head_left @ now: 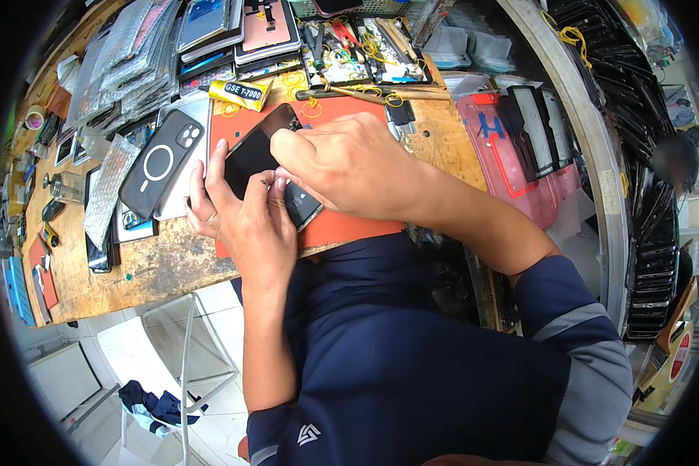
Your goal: The person disassembles a smartphone, removes the back cover, and uses a small tool to manipulate internal components. They apply adhesive to the edges and reassemble the device, handling the battery and screen components.
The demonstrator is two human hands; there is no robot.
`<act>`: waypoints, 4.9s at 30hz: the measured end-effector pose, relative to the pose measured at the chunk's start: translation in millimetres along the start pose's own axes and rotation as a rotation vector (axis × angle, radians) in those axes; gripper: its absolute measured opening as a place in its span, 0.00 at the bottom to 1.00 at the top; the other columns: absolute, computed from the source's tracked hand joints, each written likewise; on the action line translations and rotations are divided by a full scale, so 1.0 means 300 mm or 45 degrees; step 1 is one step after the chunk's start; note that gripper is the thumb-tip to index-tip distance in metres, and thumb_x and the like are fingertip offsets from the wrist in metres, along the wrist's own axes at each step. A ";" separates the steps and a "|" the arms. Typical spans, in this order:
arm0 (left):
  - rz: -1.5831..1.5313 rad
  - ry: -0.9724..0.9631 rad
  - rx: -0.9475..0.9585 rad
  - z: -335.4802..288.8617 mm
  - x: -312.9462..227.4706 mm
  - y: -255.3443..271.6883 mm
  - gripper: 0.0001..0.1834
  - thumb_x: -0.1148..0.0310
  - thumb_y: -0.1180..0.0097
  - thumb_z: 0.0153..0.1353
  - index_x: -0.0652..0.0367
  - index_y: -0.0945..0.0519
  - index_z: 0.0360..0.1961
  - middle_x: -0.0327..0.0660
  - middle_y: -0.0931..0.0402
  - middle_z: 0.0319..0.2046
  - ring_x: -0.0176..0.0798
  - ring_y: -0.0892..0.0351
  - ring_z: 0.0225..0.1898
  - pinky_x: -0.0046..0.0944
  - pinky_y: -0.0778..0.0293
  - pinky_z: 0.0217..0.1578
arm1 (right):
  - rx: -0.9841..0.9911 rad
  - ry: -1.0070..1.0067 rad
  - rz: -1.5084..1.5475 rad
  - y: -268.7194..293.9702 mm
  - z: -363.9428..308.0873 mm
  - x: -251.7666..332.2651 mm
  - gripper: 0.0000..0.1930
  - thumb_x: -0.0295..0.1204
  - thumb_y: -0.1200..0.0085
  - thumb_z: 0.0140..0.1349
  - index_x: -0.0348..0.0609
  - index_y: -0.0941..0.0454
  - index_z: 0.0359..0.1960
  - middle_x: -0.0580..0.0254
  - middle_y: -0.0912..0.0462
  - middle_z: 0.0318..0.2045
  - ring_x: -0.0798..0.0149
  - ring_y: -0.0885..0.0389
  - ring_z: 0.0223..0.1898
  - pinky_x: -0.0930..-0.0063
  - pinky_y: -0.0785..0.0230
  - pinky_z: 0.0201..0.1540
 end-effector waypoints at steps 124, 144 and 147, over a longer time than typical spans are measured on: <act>-0.081 -0.095 -0.032 -0.002 0.050 0.036 0.03 0.75 0.35 0.65 0.62 0.18 0.38 0.53 0.34 0.73 0.65 0.42 0.77 0.66 0.47 0.75 | -0.207 0.065 0.446 -0.050 0.098 -0.045 0.10 0.16 0.43 0.62 0.38 0.32 0.40 0.50 0.20 0.31 0.40 0.17 0.34 0.53 0.26 0.35; 0.015 -0.086 0.053 -0.003 0.033 0.059 0.05 0.76 0.31 0.57 0.56 0.12 0.35 0.51 0.33 0.73 0.62 0.41 0.76 0.62 0.46 0.73 | -0.174 0.088 0.288 -0.020 0.092 -0.022 0.13 0.17 0.48 0.55 0.40 0.32 0.42 0.52 0.21 0.35 0.42 0.18 0.37 0.49 0.29 0.38; 0.015 -0.095 0.057 -0.003 0.035 0.055 0.05 0.75 0.30 0.56 0.55 0.11 0.34 0.50 0.33 0.73 0.61 0.41 0.77 0.61 0.46 0.73 | -0.134 -0.023 0.404 -0.027 0.075 -0.038 0.14 0.17 0.49 0.55 0.39 0.32 0.43 0.50 0.21 0.33 0.39 0.19 0.35 0.49 0.28 0.36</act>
Point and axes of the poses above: each hand's wrist, its own z-axis towards the middle knuckle, its own y-axis out of the back of the hand, x = y × z, the point moved 4 cm from there along z, towards the middle knuckle
